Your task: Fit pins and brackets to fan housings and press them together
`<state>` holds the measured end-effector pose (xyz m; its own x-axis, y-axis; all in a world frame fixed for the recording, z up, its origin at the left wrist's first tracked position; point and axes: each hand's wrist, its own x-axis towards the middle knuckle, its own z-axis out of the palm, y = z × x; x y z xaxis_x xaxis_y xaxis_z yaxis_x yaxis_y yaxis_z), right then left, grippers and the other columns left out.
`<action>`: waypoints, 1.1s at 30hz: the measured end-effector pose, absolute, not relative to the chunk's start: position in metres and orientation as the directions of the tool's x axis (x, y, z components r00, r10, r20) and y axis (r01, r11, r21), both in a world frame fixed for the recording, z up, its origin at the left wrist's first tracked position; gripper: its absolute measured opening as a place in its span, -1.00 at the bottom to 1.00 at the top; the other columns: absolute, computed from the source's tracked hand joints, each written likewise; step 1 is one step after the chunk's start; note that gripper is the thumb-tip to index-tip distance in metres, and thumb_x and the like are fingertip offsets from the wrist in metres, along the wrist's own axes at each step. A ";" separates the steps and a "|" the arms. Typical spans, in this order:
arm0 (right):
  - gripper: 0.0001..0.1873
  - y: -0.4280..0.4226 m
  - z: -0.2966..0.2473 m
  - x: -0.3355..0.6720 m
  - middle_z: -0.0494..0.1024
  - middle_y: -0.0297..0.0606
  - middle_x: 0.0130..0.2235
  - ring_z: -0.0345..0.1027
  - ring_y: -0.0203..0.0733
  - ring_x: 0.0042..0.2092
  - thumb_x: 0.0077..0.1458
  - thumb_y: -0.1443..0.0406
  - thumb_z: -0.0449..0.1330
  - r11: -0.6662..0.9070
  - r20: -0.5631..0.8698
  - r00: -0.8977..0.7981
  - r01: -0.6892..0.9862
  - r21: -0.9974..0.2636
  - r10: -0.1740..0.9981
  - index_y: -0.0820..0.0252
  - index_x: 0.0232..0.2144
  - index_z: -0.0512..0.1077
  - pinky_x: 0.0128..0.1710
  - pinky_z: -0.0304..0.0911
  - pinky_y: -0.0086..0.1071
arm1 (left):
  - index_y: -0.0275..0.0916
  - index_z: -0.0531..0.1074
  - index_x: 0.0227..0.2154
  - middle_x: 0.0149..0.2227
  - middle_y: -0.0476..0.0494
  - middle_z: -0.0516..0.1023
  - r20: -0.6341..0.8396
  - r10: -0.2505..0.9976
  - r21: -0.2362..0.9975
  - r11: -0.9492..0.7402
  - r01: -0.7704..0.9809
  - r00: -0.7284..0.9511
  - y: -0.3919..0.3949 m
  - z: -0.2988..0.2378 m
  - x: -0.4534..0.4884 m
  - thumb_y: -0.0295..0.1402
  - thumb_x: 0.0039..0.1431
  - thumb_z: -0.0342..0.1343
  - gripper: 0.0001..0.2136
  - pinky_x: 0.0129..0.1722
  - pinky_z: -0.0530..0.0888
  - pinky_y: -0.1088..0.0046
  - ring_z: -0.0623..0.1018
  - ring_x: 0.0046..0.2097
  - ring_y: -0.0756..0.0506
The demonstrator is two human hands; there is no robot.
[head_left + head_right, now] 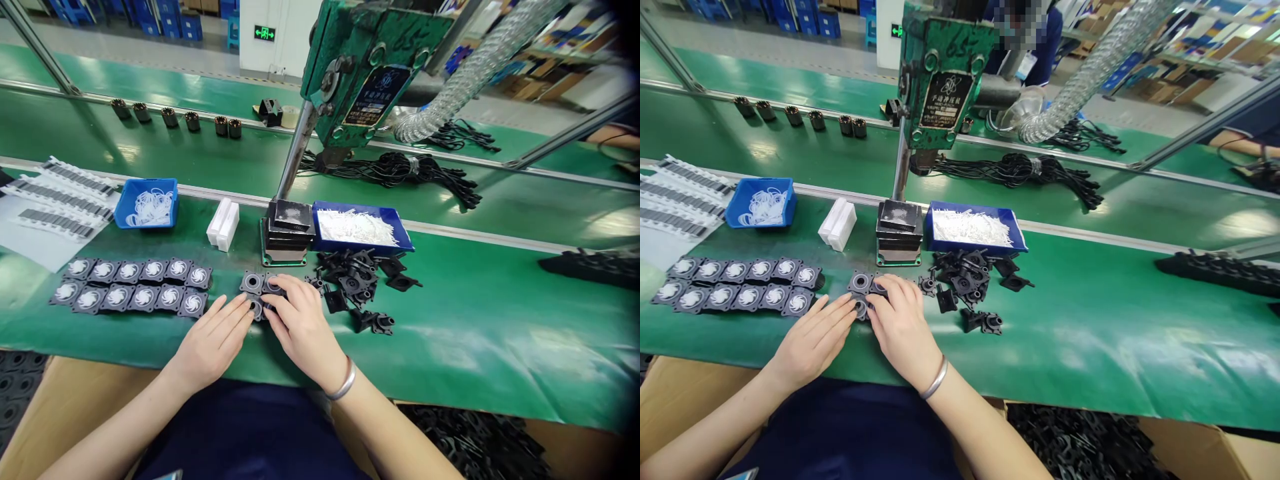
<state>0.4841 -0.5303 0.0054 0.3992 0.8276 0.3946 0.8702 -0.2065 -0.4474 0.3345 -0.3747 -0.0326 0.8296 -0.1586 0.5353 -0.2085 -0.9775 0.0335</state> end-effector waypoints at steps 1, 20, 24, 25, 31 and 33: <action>-0.81 -0.532 0.005 0.483 0.45 -0.07 0.08 0.22 0.00 0.20 0.27 0.38 0.10 -0.205 0.398 0.398 0.872 -0.445 0.827 0.18 -0.09 0.43 0.19 0.16 0.01 | -0.45 0.39 0.09 0.12 -0.39 0.52 0.529 -0.168 0.030 -0.976 -0.216 0.832 -0.374 -0.033 0.333 -0.60 0.22 0.11 -0.64 0.32 0.26 0.04 0.36 0.29 -0.28; -0.56 -0.557 -0.005 0.493 0.37 0.02 0.15 0.21 0.04 0.23 0.23 0.25 0.18 -0.195 0.440 0.411 0.867 -0.458 0.799 0.18 0.14 0.27 0.20 0.20 0.05 | -0.39 0.32 0.18 0.15 -0.38 0.49 0.446 -0.180 0.075 -0.969 -0.237 0.877 -0.372 -0.030 0.344 -0.57 0.26 0.04 -0.58 0.31 0.27 0.00 0.40 0.26 -0.27; -0.21 -0.569 -0.012 0.510 0.22 0.09 0.26 0.07 0.14 0.32 0.15 0.02 0.25 -0.219 0.386 0.406 0.869 -0.445 0.828 0.17 0.29 0.08 0.25 0.13 0.14 | -0.34 0.29 0.19 0.15 -0.39 0.48 0.446 -0.105 0.180 -0.962 -0.204 0.889 -0.376 -0.020 0.356 -0.47 0.28 0.10 -0.57 0.29 0.31 -0.02 0.40 0.25 -0.28; -0.13 -0.570 -0.015 0.515 0.18 0.09 0.29 0.03 0.15 0.34 0.12 -0.03 0.26 -0.208 0.368 0.386 0.874 -0.440 0.846 0.18 0.31 0.03 0.27 0.10 0.15 | -0.34 0.24 0.23 0.19 -0.43 0.42 0.430 -0.073 0.209 -0.962 -0.178 0.900 -0.377 -0.017 0.361 -0.40 0.27 0.14 -0.51 0.28 0.30 -0.05 0.35 0.29 -0.30; 0.08 -0.561 -0.030 0.541 0.10 0.12 0.33 -0.09 0.14 0.39 0.02 -0.15 0.26 -0.066 0.336 0.235 0.893 -0.446 0.912 0.20 0.37 -0.10 0.32 0.03 0.15 | -0.26 -0.10 0.38 0.34 -0.53 0.16 0.286 -0.005 0.345 -0.932 -0.108 0.958 -0.374 -0.018 0.397 -0.14 -0.09 0.43 0.07 0.25 0.24 -0.26 0.04 0.40 -0.48; 0.10 -0.556 -0.033 0.546 0.12 0.12 0.32 -0.07 0.13 0.38 0.01 -0.15 0.28 -0.006 0.342 0.190 0.881 -0.472 0.920 0.20 0.37 -0.10 0.32 0.03 0.14 | -0.22 -0.14 0.39 0.32 -0.52 0.20 0.287 -0.039 0.408 -0.899 -0.159 0.957 -0.371 -0.025 0.401 -0.18 -0.10 0.44 0.10 0.24 0.30 -0.18 0.10 0.39 -0.46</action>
<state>0.5458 -0.5563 -0.0328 0.1897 0.9203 0.3422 0.8815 -0.0062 -0.4722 0.4015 -0.3715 -0.0253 0.9571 -0.0393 0.2871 -0.1593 -0.8991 0.4076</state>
